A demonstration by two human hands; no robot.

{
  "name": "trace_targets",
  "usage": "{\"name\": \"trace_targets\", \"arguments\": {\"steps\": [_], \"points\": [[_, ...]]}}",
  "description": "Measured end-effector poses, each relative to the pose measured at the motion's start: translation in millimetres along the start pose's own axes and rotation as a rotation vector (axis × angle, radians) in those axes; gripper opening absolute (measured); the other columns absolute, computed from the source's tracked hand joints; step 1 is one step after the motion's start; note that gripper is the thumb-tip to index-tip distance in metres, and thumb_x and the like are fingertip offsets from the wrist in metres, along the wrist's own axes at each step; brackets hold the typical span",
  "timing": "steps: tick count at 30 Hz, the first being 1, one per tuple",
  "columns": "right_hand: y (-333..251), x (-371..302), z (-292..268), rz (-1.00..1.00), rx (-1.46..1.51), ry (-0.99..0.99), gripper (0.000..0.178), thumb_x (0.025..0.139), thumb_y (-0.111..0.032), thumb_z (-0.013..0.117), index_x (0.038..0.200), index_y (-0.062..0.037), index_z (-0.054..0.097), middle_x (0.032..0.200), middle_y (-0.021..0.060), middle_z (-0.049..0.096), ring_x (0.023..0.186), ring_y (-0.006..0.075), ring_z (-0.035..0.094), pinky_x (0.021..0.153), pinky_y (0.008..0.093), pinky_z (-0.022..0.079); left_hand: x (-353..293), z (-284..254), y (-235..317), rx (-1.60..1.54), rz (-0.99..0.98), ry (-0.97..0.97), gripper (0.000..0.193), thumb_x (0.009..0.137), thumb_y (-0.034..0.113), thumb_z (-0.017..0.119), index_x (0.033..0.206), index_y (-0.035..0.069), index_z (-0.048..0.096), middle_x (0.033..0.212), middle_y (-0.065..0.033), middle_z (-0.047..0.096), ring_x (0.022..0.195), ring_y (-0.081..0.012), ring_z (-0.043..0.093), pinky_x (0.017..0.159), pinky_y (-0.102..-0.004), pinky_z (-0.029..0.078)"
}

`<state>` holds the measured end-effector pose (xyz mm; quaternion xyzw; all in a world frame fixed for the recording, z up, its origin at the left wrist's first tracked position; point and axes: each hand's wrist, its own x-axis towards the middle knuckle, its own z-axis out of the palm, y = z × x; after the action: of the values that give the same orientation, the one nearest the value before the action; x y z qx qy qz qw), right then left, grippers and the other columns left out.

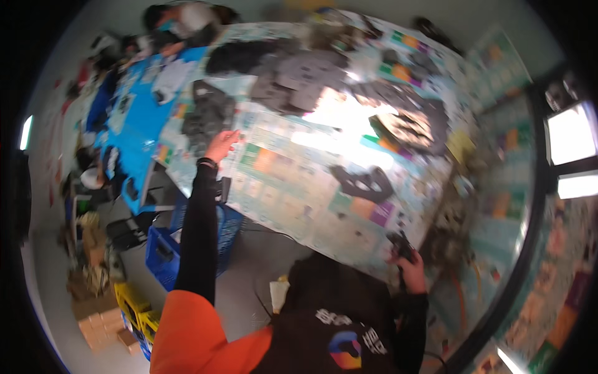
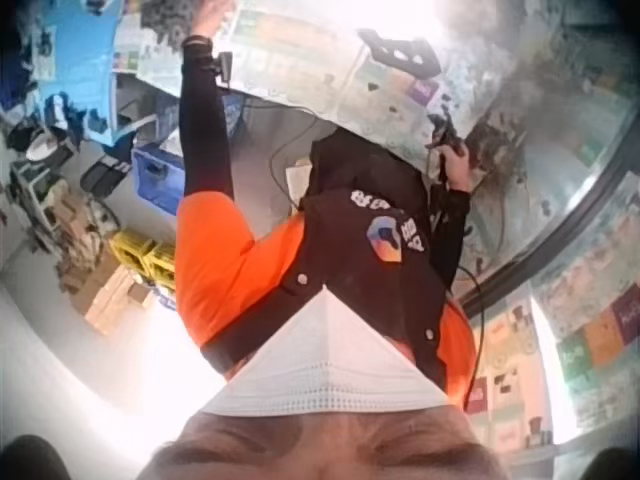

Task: The person is using a handheld hot air blower and an adhesive applicator tool to bond components of a shoe upper.

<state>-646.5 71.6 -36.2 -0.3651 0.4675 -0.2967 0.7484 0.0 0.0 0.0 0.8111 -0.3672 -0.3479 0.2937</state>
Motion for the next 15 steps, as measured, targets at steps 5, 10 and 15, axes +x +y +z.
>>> {"name": "trace_targets", "arguments": {"steps": [5, 10, 15], "points": [[-23.8, -45.3, -12.4, 0.145, -0.112, 0.218, 0.032, 0.080, 0.008, 0.056, 0.111, 0.0054, 0.062, 0.100, 0.0119, 0.070, 0.090, 0.0207, 0.069, 0.084, 0.0314, 0.052, -42.6, 223.8, -0.2, 0.030, 0.125, -0.429, 0.056, 0.086, 0.043, 0.077, 0.117, -0.002, 0.062, 0.100, -0.0098, 0.071, 0.085, -0.0172, 0.065, 0.074, -0.0317, 0.053], [-37.2, -62.2, -13.1, 0.145, -0.039, 0.269, 0.033, 0.078, 0.007, 0.054, 0.110, 0.0026, 0.062, 0.093, 0.0113, 0.070, 0.089, 0.0189, 0.068, 0.084, 0.0295, 0.051, -70.4, 342.6, 33.7, 0.416, 0.372, 0.055, 0.070, 0.079, 0.040, 0.082, 0.122, -0.006, 0.054, 0.116, -0.0235, 0.063, 0.107, -0.0370, 0.063, 0.093, -0.0433, 0.051], [-40.7, -75.2, -19.8, 0.171, -0.048, 0.331, 0.032, 0.079, 0.005, 0.055, 0.110, 0.0010, 0.062, 0.090, 0.0104, 0.071, 0.087, 0.0171, 0.068, 0.075, 0.0266, 0.051, -71.3, 322.0, 88.6, 0.185, 0.040, -0.409, 0.034, 0.088, 0.027, 0.075, 0.099, -0.004, 0.065, 0.071, -0.0140, 0.069, 0.065, -0.0230, 0.069, 0.061, -0.0322, 0.054]]}}
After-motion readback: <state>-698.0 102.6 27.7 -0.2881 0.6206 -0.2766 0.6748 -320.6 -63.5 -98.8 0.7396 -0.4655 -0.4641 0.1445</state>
